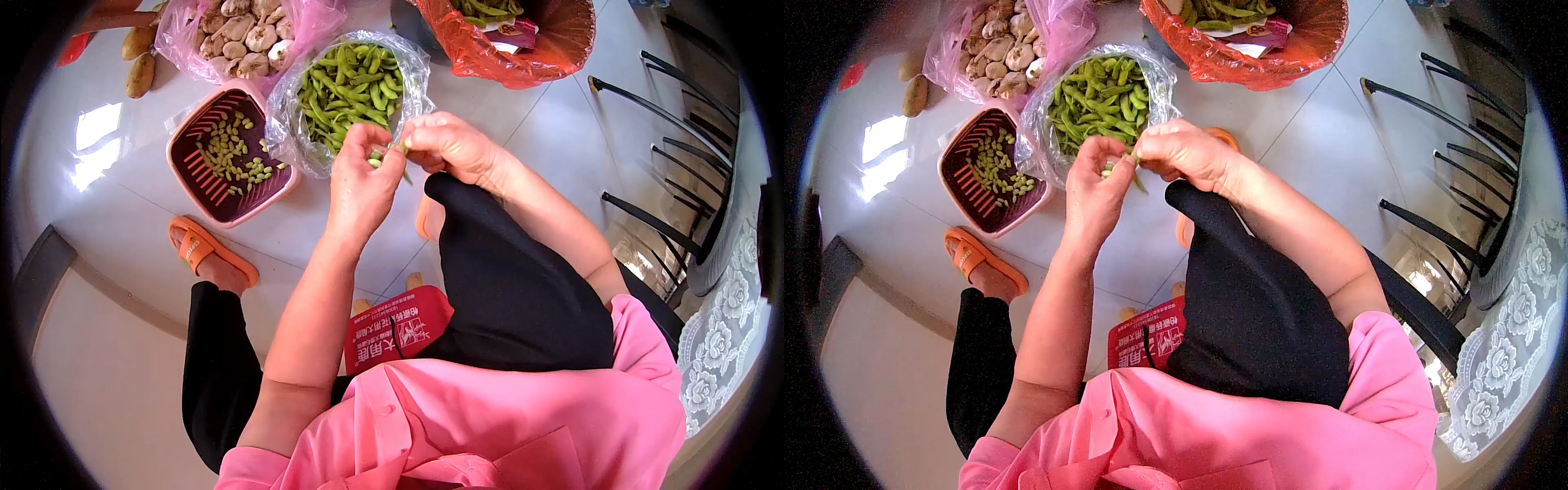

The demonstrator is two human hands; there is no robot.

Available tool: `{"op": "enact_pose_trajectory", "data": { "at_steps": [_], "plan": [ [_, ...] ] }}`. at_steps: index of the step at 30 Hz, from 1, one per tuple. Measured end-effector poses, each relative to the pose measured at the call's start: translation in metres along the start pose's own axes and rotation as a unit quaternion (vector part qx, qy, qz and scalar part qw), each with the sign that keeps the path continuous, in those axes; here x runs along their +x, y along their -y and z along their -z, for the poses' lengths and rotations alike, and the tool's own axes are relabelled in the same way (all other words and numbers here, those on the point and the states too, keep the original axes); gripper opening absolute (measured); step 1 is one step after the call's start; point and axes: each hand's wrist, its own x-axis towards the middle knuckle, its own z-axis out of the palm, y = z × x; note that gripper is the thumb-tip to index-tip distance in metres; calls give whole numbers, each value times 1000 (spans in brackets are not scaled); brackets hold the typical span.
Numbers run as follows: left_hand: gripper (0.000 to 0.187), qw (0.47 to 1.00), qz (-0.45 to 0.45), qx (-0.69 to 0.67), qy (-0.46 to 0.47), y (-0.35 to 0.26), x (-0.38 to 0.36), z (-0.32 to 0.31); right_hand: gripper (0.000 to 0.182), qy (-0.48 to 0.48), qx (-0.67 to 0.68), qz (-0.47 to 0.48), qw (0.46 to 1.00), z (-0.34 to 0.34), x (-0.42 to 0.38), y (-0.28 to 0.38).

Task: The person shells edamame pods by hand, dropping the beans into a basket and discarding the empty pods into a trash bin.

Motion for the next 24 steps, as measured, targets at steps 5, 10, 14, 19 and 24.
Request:
{"op": "enact_pose_trajectory", "data": {
  "at_steps": [5, 10, 14, 19, 24],
  "plan": [
    [12, 990, 86, -77, 85, -2, 3, 11, 10, -5, -35, 42, 998, -5, -2, -2],
    [9, 936, 171, -294, 92, 6, 4, 13, 20, -46, -66, 76, 994, -10, -2, 0],
    [8, 929, 194, -309, 62, 8, 5, 15, 17, -43, -242, 128, 961, -24, -8, 6],
    [6, 842, 245, -476, 65, 14, 5, 15, 17, -47, -226, 179, 956, -11, 3, -3],
    [6, 872, 239, -421, 68, 17, 4, 12, 11, -69, -302, 192, 931, -12, -2, -2]
  ]
}}
